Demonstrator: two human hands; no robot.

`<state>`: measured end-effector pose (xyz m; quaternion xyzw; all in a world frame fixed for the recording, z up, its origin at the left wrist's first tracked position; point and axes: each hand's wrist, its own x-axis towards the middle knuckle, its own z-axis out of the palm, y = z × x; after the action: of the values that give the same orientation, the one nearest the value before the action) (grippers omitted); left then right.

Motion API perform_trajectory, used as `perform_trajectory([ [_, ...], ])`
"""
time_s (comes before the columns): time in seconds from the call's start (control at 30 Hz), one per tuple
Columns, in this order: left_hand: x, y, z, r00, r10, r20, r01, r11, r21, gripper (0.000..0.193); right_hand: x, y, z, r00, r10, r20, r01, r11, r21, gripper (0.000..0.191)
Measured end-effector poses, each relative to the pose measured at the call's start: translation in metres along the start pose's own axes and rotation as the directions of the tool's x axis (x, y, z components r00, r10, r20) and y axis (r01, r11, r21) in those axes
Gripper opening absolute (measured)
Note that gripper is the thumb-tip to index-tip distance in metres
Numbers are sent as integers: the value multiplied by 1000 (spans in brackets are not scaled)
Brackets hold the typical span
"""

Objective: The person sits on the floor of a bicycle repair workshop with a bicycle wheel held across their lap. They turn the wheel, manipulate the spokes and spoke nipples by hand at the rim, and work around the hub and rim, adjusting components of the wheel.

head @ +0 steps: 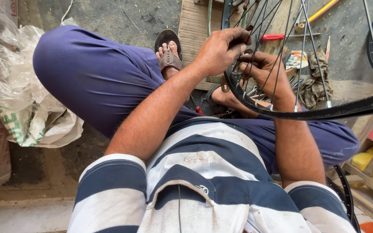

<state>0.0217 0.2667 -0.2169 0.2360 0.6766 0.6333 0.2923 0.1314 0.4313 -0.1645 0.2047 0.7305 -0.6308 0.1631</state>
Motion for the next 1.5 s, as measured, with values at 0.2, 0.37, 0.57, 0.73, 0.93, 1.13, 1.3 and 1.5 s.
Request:
perform_trajectory([
  [0.2,-2,-4,-1,999,14,37,-9,992,-124,21,-2,5,11,967,-244,-78,228,959,-171,25],
  [0.37,-2,-5,0,997,28,73,-17,988,-152,21,-3,2,7,996,-51,-68,41,991,-131,25],
  [0.57,-8,-7,-11,944,14,331,40,987,-157,29,-20,-17,12,992,-26,-122,30,999,28,35],
  [0.73,-13,-10,-19,833,7,553,141,964,-223,37,-66,-20,23,982,-174,-68,143,935,-324,35],
  [0.93,-20,-6,4,969,10,245,-89,946,311,39,-79,2,31,836,-544,-70,398,689,-606,30],
  [1.13,-30,16,35,998,-48,-41,63,796,602,41,-78,6,45,771,-624,-128,430,658,-619,22],
  [1.3,-36,41,-8,930,140,339,-226,946,231,39,-111,-28,35,762,-630,-154,468,698,-542,17],
  [1.5,-41,44,-9,781,255,570,318,623,-714,44,-140,-69,24,740,-601,-304,400,756,-518,14],
])
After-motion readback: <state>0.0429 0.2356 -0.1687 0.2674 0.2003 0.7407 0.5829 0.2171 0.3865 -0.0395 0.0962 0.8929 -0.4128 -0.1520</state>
